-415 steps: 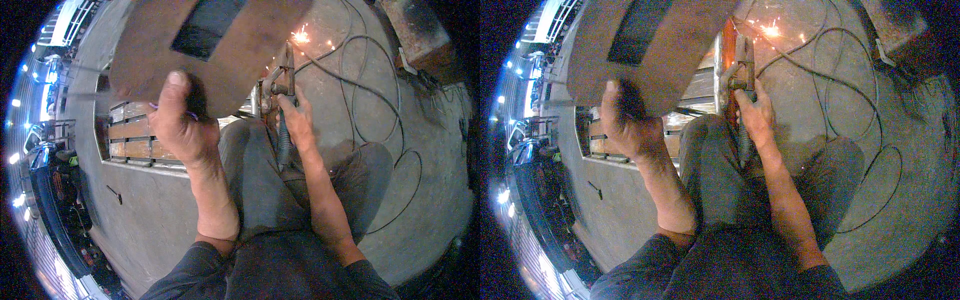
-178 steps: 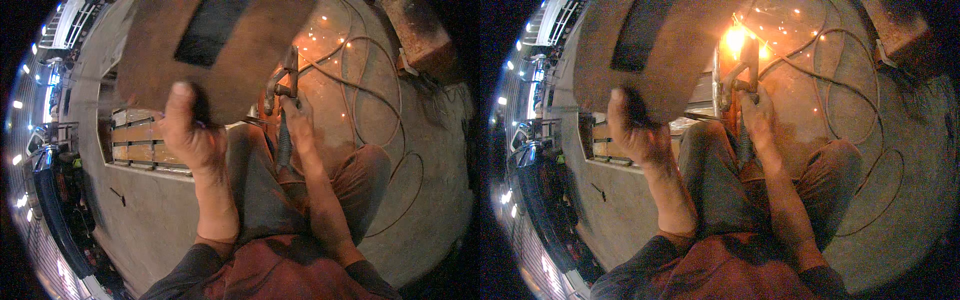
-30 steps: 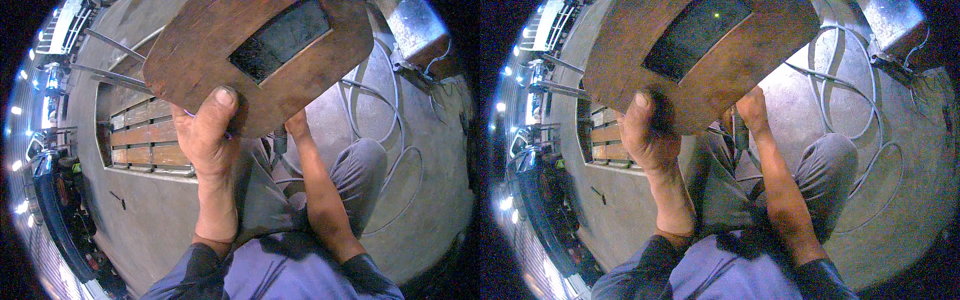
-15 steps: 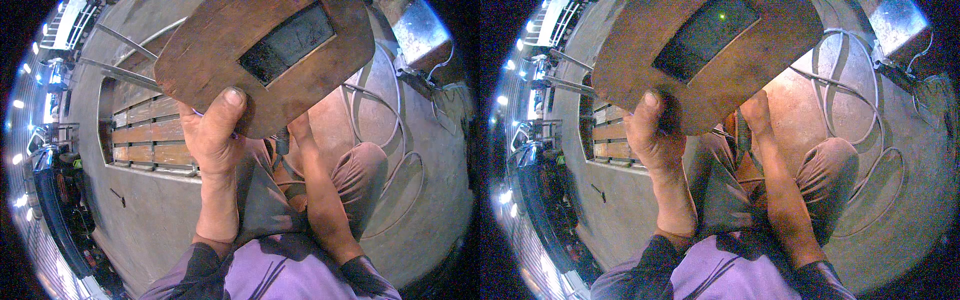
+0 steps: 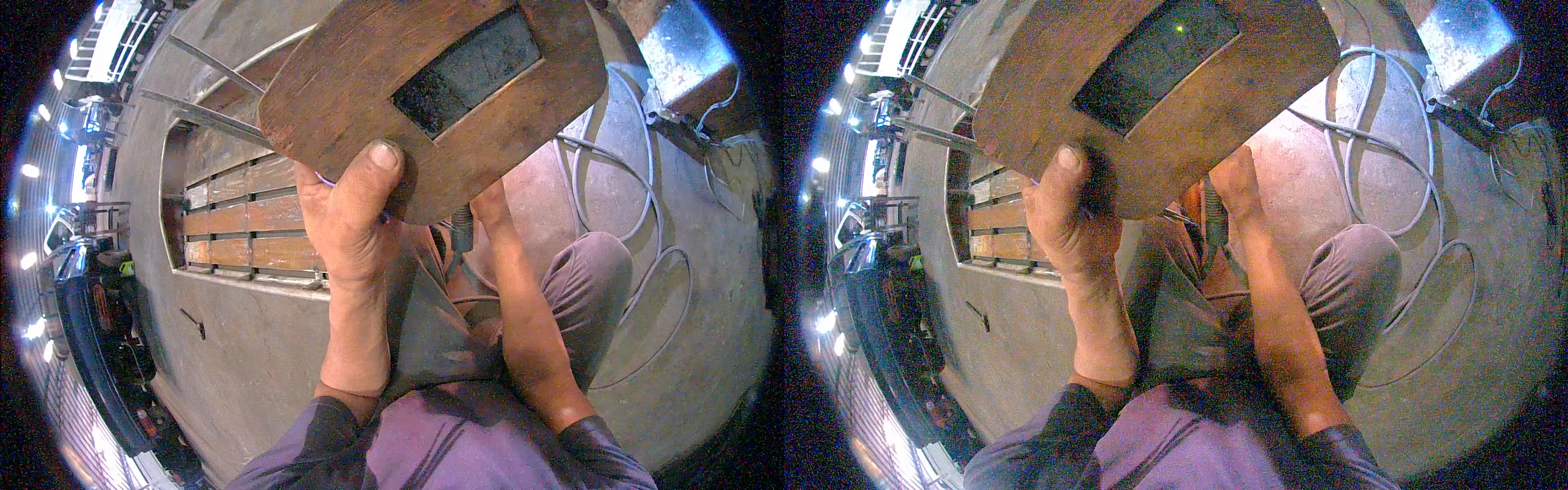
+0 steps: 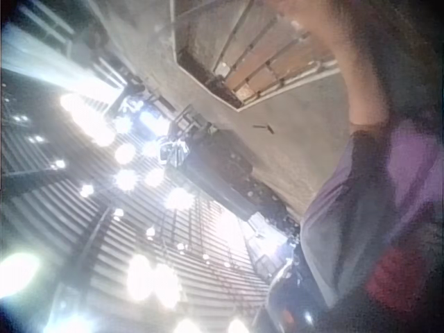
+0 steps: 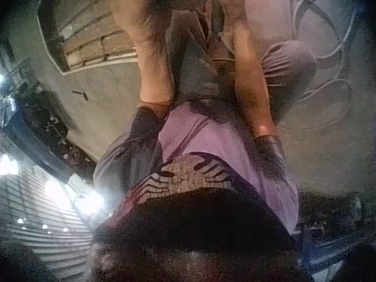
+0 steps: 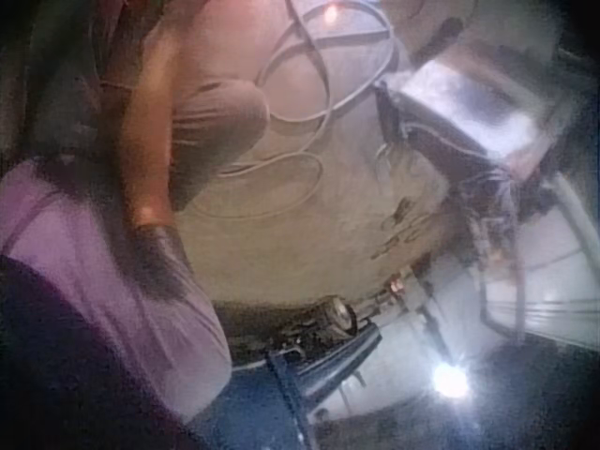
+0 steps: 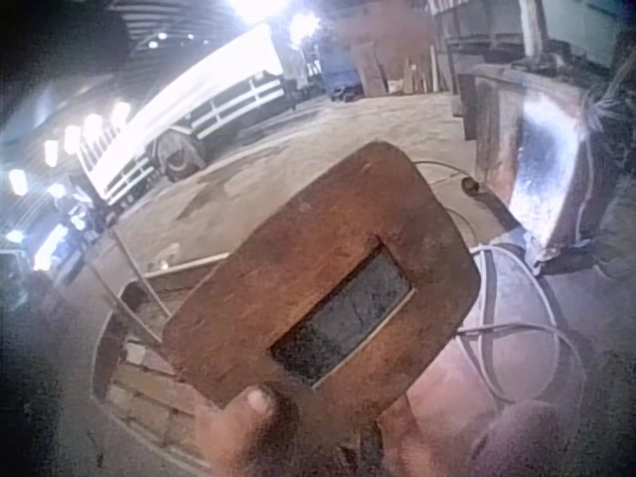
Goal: The person welds a rectangular metal frame using a handheld welding torch while seated on the floor. They hold a welding mask in the left hand and the torch in the right, producing sparks as they join metal pieces.
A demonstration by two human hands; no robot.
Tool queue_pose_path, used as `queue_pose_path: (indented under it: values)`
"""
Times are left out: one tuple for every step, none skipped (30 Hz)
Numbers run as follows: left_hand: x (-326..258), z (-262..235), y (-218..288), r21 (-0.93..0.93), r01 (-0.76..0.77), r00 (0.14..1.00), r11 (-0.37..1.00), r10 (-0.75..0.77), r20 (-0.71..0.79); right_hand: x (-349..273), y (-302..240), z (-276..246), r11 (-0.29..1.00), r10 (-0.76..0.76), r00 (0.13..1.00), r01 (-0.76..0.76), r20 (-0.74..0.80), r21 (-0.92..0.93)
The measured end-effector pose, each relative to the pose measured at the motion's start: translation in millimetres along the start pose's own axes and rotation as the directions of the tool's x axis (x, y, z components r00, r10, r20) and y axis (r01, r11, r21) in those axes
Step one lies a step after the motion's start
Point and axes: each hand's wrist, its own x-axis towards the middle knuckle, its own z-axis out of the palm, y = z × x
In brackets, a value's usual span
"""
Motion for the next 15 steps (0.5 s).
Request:
queue_pose_path:
  values:
    - [1,3,-3,-0.021,0.008,1.0,1.0,-0.008,0.006,2,13,1,0.942,0.025,0.998,-0.003,-0.061,0.336]
    - [1,8,-6,-0.045,0.017,1.0,0.999,-0.017,0.016,10,39,9,0.748,0.046,0.993,0.038,-0.109,0.663]
    - [2,13,-8,-0.062,0.021,0.999,0.998,-0.019,0.038,14,66,3,0.81,-0.032,0.98,0.141,-0.198,0.57]
    - [-1,0,-3,-0.011,-0.011,1.0,1.0,0.011,0.011,16,76,29,0.831,-0.108,0.971,0.206,-0.213,0.518]
    - [-1,-2,-1,-0.007,-0.02,1.0,1.0,0.02,0.013,15,68,25,0.946,-0.324,0.924,0.321,-0.204,-0.048]
    - [-1,-5,1,0.005,-0.017,1.0,1.0,0.017,0.001,14,59,24,0.939,-0.313,0.937,0.281,-0.158,-0.197]
    - [1,-1,0,-0.015,0.0,1.0,1.0,0.0,0.007,13,47,9,0.898,-0.301,0.944,0.234,-0.133,-0.372]
    - [1,-1,-1,-0.013,0.009,1.0,1.0,-0.009,0.004,8,24,7,0.992,-0.088,0.988,0.075,-0.128,-0.106]
    - [1,-1,-2,0.023,-0.016,1.0,1.0,0.017,-0.012,4,18,6,0.998,0.036,0.994,-0.031,-0.103,0.053]
    - [1,-1,-3,0.067,-0.048,0.998,0.997,0.05,-0.028,1,12,8,0.968,0.157,0.985,-0.139,-0.07,0.21]
    - [0,-3,-3,0.113,-0.08,0.995,0.99,0.085,-0.043,-2,13,10,0.951,0.196,0.978,-0.171,-0.072,0.258]
    - [1,-7,-4,0.065,-0.134,0.99,0.989,0.137,-0.038,-4,13,13,0.93,0.234,0.97,-0.203,-0.07,0.306]
    - [9,-25,-7,-0.016,-0.007,0.998,1.0,0.006,-0.059,-6,11,5,0.911,0.279,0.956,-0.234,-0.088,0.34]
    - [13,-22,-6,-0.043,-0.039,0.993,0.998,0.034,-0.11,-10,9,-1,0.929,0.222,0.971,-0.182,-0.092,0.322]
    - [15,-20,-6,-0.068,-0.072,0.985,0.995,0.06,-0.161,-6,28,1,0.945,0.158,0.983,-0.122,-0.096,0.303]
